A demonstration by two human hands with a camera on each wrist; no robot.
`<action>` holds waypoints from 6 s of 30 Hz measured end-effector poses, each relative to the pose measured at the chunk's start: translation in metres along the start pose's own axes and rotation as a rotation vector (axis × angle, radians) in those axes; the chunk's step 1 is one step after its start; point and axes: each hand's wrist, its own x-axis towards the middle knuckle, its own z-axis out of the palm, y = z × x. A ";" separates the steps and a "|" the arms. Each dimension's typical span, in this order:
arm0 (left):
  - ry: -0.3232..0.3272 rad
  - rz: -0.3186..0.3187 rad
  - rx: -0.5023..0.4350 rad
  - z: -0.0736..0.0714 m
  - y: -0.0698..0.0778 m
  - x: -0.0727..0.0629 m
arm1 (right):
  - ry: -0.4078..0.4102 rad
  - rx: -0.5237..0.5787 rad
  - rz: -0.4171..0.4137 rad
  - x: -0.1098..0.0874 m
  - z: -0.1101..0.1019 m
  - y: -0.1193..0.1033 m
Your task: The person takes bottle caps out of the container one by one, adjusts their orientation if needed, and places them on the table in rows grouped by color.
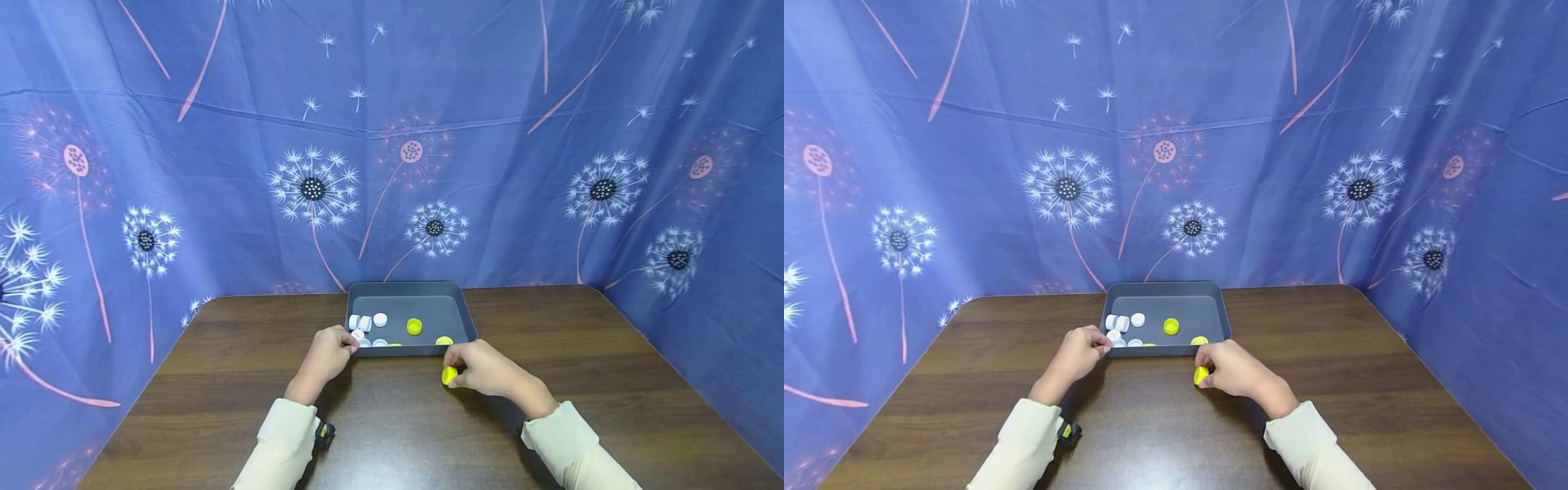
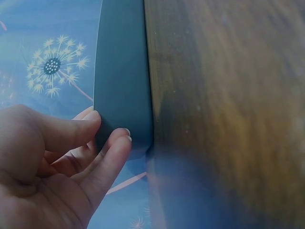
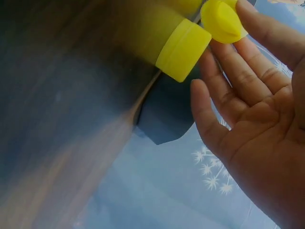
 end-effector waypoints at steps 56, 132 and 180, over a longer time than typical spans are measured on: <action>-0.014 -0.001 0.007 0.001 -0.001 -0.001 | 0.171 0.165 0.013 0.028 -0.028 0.068; 0.007 -0.001 0.018 0.002 0.001 -0.003 | 0.180 0.201 -0.001 0.054 -0.025 0.076; 0.002 -0.005 0.016 0.004 0.000 -0.002 | 0.148 0.292 -0.030 -0.034 -0.026 0.035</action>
